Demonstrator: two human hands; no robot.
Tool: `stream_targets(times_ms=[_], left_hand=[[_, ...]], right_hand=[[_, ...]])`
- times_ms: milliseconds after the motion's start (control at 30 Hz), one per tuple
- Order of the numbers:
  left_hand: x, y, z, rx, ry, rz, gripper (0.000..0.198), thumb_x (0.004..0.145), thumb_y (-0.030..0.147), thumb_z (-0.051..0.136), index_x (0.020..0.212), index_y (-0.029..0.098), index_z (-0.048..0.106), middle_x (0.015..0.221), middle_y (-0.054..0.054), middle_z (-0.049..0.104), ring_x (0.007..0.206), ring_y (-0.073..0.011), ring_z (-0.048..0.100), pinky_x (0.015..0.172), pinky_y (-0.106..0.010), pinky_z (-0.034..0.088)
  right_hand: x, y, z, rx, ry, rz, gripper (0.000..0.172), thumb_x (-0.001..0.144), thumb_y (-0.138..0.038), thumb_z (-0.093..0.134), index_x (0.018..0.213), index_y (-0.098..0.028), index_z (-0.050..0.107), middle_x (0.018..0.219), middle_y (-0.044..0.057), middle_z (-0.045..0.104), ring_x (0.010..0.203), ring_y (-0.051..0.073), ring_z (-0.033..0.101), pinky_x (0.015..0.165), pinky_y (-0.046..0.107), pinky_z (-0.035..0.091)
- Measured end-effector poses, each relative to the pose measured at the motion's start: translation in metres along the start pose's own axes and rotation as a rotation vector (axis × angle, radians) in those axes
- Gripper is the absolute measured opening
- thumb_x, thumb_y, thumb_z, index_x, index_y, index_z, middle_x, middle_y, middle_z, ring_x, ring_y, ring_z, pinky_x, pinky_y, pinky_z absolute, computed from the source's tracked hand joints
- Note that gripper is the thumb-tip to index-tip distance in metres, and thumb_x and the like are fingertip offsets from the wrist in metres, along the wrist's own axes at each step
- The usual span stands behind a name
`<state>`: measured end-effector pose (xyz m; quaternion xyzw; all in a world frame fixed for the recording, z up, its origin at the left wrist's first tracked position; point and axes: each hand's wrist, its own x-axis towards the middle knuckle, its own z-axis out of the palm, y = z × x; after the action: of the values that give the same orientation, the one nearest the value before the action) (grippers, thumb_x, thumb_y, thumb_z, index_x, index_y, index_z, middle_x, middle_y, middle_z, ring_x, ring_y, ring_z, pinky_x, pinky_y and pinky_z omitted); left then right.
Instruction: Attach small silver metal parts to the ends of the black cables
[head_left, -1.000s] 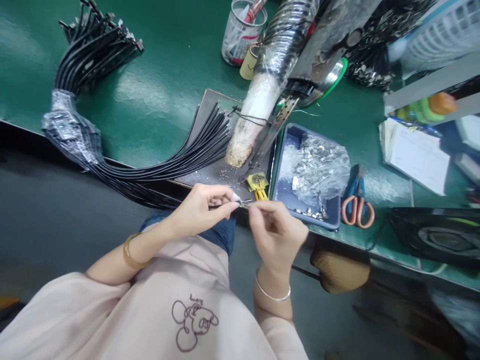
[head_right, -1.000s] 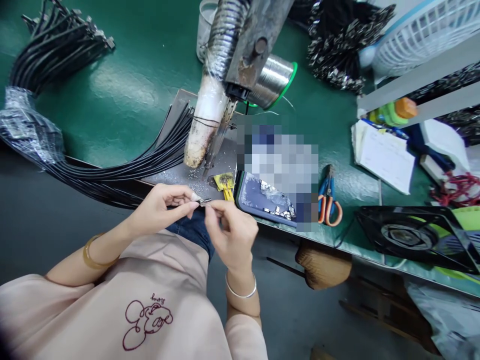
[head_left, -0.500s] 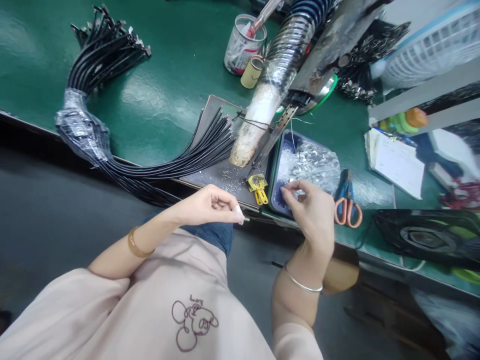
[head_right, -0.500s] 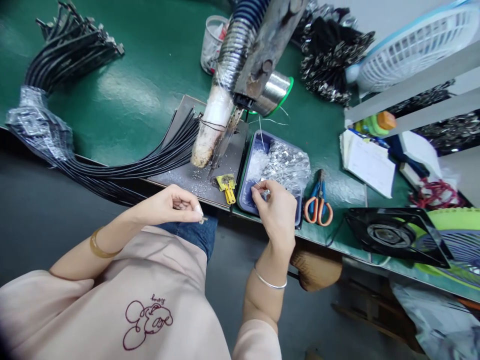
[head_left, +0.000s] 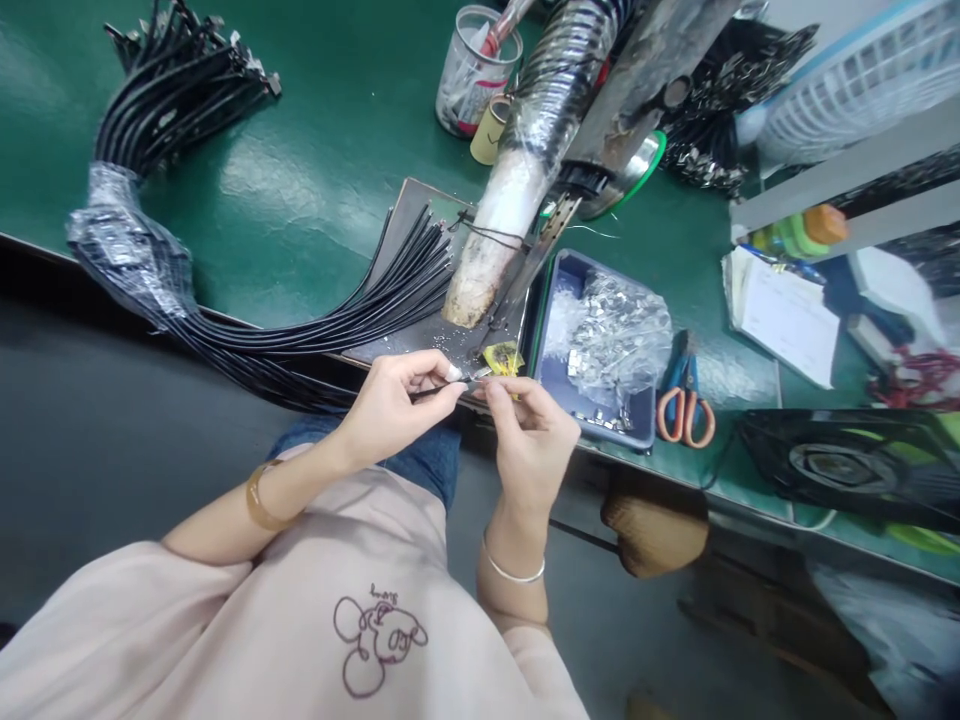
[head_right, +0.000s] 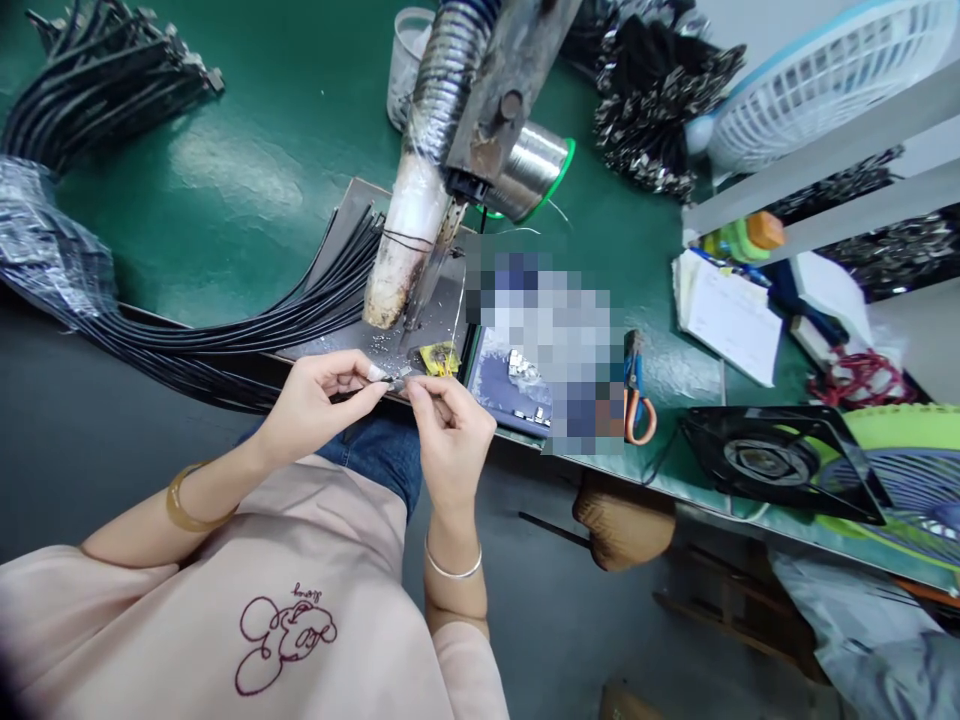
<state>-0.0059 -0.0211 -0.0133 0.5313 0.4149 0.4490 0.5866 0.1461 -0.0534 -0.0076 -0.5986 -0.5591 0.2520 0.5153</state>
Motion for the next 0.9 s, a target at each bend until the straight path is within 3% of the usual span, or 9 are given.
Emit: stream_targets(times_ms=[167, 333, 533, 700, 833, 900], left_hand=[[-0.0001, -0.0031, 0.0007, 0.064, 0.018, 0.059, 0.017, 0.079, 0.025, 0.072, 0.069, 0.016, 0.062, 0.065, 0.0, 0.062, 0.06, -0.0103, 0.055, 0.059, -0.021, 0.047], [0.0012, -0.0029, 0.0015, 0.096, 0.01, 0.078, 0.015, 0.08, 0.023, 0.069, 0.069, 0.016, 0.061, 0.064, 0.001, 0.061, 0.058, -0.0098, 0.053, 0.058, -0.021, 0.045], [0.0018, -0.0025, 0.0009, 0.131, -0.009, 0.092, 0.015, 0.081, 0.021, 0.064, 0.068, 0.016, 0.059, 0.063, 0.001, 0.059, 0.057, -0.0092, 0.05, 0.057, -0.021, 0.042], [0.002, -0.0013, 0.0009, 0.164, -0.029, 0.114, 0.017, 0.083, 0.021, 0.061, 0.068, 0.015, 0.058, 0.062, 0.002, 0.055, 0.056, -0.0082, 0.046, 0.055, -0.021, 0.039], [0.0018, 0.0, 0.0006, 0.22, -0.031, 0.189, 0.015, 0.083, 0.017, 0.062, 0.068, 0.015, 0.058, 0.06, 0.004, 0.051, 0.054, -0.007, 0.042, 0.051, -0.019, 0.036], [0.0018, 0.0011, -0.0011, 0.234, -0.045, 0.214, 0.014, 0.083, 0.015, 0.062, 0.069, 0.015, 0.06, 0.059, 0.005, 0.052, 0.052, -0.0066, 0.042, 0.05, -0.019, 0.035]], right_hand=[[0.0006, 0.0006, 0.0024, -0.042, -0.046, -0.012, 0.023, 0.095, -0.031, 0.06, 0.076, -0.02, 0.067, 0.073, 0.0, 0.072, 0.062, 0.012, 0.064, 0.059, 0.024, 0.049], [0.0, 0.0001, 0.0013, -0.043, -0.09, -0.012, 0.024, 0.097, -0.032, 0.058, 0.078, -0.021, 0.068, 0.072, -0.001, 0.07, 0.058, 0.011, 0.059, 0.059, 0.025, 0.048], [0.0003, 0.0028, 0.0017, -0.025, -0.088, -0.011, 0.023, 0.097, -0.031, 0.058, 0.079, -0.021, 0.066, 0.073, 0.0, 0.071, 0.062, 0.013, 0.065, 0.058, 0.025, 0.049], [0.0011, -0.0004, 0.002, -0.115, -0.086, -0.097, 0.023, 0.097, -0.027, 0.058, 0.077, -0.02, 0.065, 0.067, -0.003, 0.065, 0.053, 0.009, 0.054, 0.054, 0.023, 0.044], [0.0012, -0.0005, 0.0018, -0.297, -0.021, -0.261, 0.029, 0.095, -0.026, 0.063, 0.067, -0.02, 0.06, 0.06, -0.005, 0.056, 0.052, 0.008, 0.046, 0.054, 0.022, 0.038], [0.0015, 0.0009, 0.0003, -0.299, 0.015, -0.266, 0.024, 0.094, -0.028, 0.066, 0.071, -0.02, 0.062, 0.063, -0.005, 0.058, 0.051, 0.007, 0.043, 0.053, 0.022, 0.037]])
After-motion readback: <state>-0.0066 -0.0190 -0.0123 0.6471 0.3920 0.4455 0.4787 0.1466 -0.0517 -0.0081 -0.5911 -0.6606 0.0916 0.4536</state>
